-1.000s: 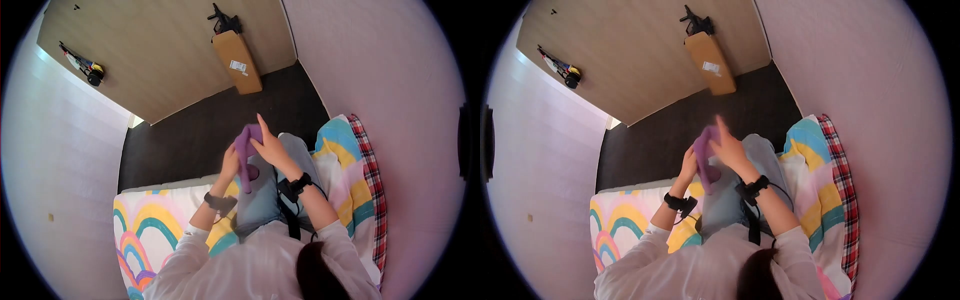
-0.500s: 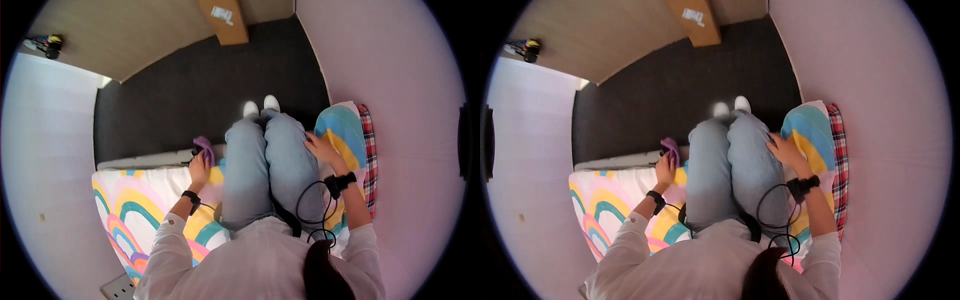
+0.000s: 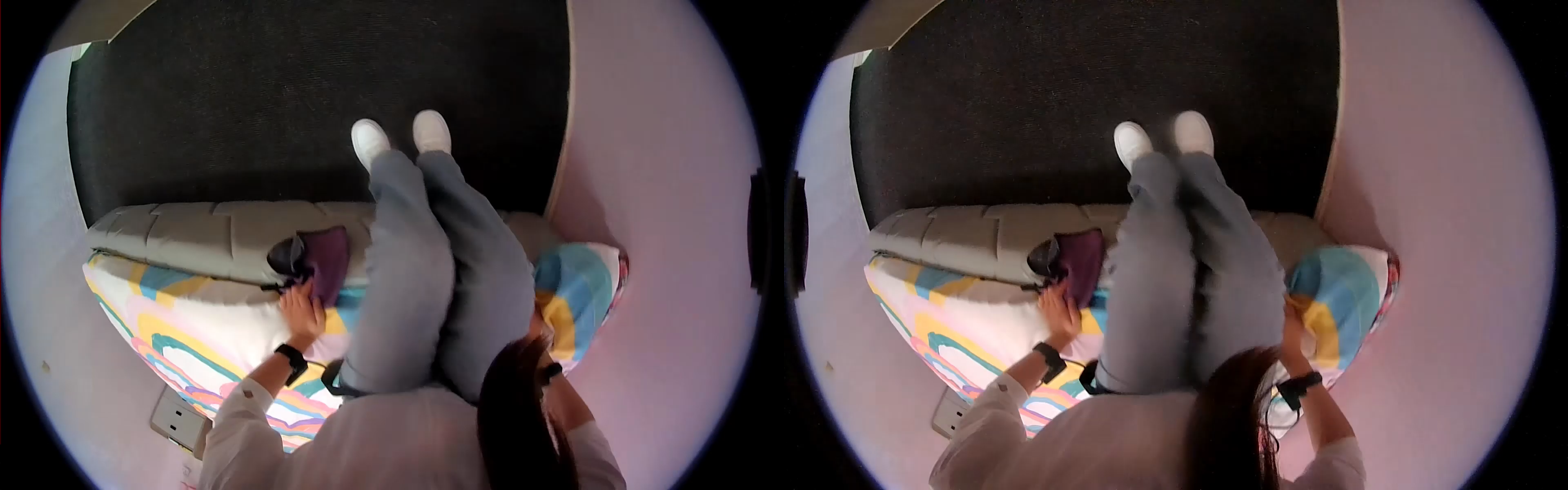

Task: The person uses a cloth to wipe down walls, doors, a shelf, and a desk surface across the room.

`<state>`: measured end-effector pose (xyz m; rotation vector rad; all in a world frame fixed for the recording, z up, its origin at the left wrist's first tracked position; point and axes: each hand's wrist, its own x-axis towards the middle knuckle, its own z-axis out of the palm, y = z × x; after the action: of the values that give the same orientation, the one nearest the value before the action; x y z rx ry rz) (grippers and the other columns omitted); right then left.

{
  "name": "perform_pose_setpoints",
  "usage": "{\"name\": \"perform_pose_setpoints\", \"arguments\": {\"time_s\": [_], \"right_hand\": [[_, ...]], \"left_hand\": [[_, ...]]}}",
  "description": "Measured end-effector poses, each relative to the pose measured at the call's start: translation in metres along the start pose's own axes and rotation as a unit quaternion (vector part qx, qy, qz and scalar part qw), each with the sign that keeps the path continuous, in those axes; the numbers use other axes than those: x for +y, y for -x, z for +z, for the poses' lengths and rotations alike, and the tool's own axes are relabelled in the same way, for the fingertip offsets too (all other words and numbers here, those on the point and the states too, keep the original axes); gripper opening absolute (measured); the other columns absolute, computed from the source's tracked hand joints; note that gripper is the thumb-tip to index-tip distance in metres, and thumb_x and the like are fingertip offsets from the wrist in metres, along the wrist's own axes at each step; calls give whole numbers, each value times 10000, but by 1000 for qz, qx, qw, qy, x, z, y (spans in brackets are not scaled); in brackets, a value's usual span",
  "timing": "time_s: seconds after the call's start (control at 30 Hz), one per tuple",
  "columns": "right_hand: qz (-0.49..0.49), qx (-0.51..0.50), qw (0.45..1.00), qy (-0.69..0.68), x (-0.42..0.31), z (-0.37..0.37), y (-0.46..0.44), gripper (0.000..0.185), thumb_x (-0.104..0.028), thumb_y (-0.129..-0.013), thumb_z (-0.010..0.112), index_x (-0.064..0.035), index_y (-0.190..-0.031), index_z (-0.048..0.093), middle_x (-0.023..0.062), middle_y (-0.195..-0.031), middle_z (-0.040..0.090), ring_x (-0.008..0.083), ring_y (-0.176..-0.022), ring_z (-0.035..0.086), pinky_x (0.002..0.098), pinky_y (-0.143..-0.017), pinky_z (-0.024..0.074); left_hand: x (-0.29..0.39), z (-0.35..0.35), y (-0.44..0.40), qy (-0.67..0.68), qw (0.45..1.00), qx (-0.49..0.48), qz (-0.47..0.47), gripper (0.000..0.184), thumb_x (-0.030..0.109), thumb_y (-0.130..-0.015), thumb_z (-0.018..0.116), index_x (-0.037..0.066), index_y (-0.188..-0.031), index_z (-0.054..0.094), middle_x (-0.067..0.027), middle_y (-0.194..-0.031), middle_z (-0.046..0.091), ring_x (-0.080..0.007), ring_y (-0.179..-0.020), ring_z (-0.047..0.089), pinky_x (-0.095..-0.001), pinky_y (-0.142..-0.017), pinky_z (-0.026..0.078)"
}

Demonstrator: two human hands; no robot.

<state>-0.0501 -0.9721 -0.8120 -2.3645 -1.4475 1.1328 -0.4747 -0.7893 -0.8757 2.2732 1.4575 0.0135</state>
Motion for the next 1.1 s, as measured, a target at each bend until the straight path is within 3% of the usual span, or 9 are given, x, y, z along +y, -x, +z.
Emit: {"name": "perform_pose_setpoints", "arguments": {"time_s": [0.23, 0.53, 0.7, 0.73, 0.83, 0.93, 0.97, 1.07, 1.1], "right_hand": [[29, -87, 996, 19, -21, -42, -31, 348, -262, -931, 438, -52, -1169, 583, 162, -1089, 622, 322, -1004, 581, 375, -860, 443], [51, -212, 976, 30, -51, -69, -91, 340, -251, -914, 468, -66, -1170, 593, 139, -1060, 641, 297, -957, 612, 369, -791, 479], [-38, -340, 931, 125, -42, -112, -161, 337, -245, -904, 484, -74, -1170, 599, 126, -1044, 651, 284, -931, 629, 366, -753, 499], [-64, -363, 917, 153, -33, -124, -180, 336, -244, -902, 488, -75, -1170, 600, 124, -1041, 654, 281, -926, 632, 365, -745, 503], [285, -389, 873, -69, 12, -153, -241, 308, -208, -892, 504, -64, -1150, 591, 92, -962, 655, 180, -862, 621, 305, -729, 500], [146, -278, 939, -141, -49, -224, -250, 300, -185, -890, 508, -44, -1149, 566, 92, -877, 638, 136, -811, 597, 259, -739, 491], [90, -313, 945, -7, 14, -239, -279, 282, -190, -899, 505, -38, -1132, 555, 112, -937, 644, 196, -851, 617, 300, -772, 499], [-328, -293, 830, 343, -88, -258, -317, 282, -223, -903, 510, -55, -1123, 562, 182, -1080, 617, 344, -958, 602, 420, -869, 474], [-206, -315, 841, 388, -173, -256, -323, 298, -228, -905, 496, -71, -1152, 552, 181, -1072, 621, 336, -967, 599, 428, -881, 464]], "left_hand": [[-11, 6, 6, -6, 997, -75, -3, 417, 291, -835, 483, 51, -1176, 488, -191, -987, 501, -369, -905, 471, -493, -833, 328], [5, -18, -12, -10, 987, -158, -11, 423, 218, -786, 549, 95, -1190, 528, -129, -966, 524, -311, -888, 488, -431, -788, 371], [11, -25, -31, -59, 986, -153, -42, 499, 154, -758, 543, 107, -1252, 488, -107, -1046, 559, -280, -985, 529, -412, -828, 408], [15, -28, -45, 3, 978, -170, -123, 471, 160, -781, 530, 109, -1248, 487, -122, -1065, 569, -299, -985, 546, -427, -825, 424], [17, -38, -116, 140, 908, -135, -371, 371, 179, -855, 492, 84, -1214, 493, -165, -1062, 596, -351, -939, 592, -460, -802, 461], [13, -65, -198, 256, 821, 57, -507, 335, 233, -905, 460, 64, -1194, 483, -202, -1059, 598, -386, -931, 591, -480, -802, 465], [13, -86, -228, 310, 776, 104, -539, 333, 244, -912, 455, 65, -1191, 483, -206, -1071, 598, -385, -953, 587, -476, -814, 464], [13, -129, -293, 366, 786, 134, -481, 299, 258, -927, 443, 71, -1153, 505, -224, -1074, 603, -397, -978, 579, -473, -841, 457], [15, -160, -310, 414, 768, 114, -475, 284, 245, -925, 449, 72, -1142, 513, -224, -1064, 607, -395, -980, 581, -471, -845, 457]]}}
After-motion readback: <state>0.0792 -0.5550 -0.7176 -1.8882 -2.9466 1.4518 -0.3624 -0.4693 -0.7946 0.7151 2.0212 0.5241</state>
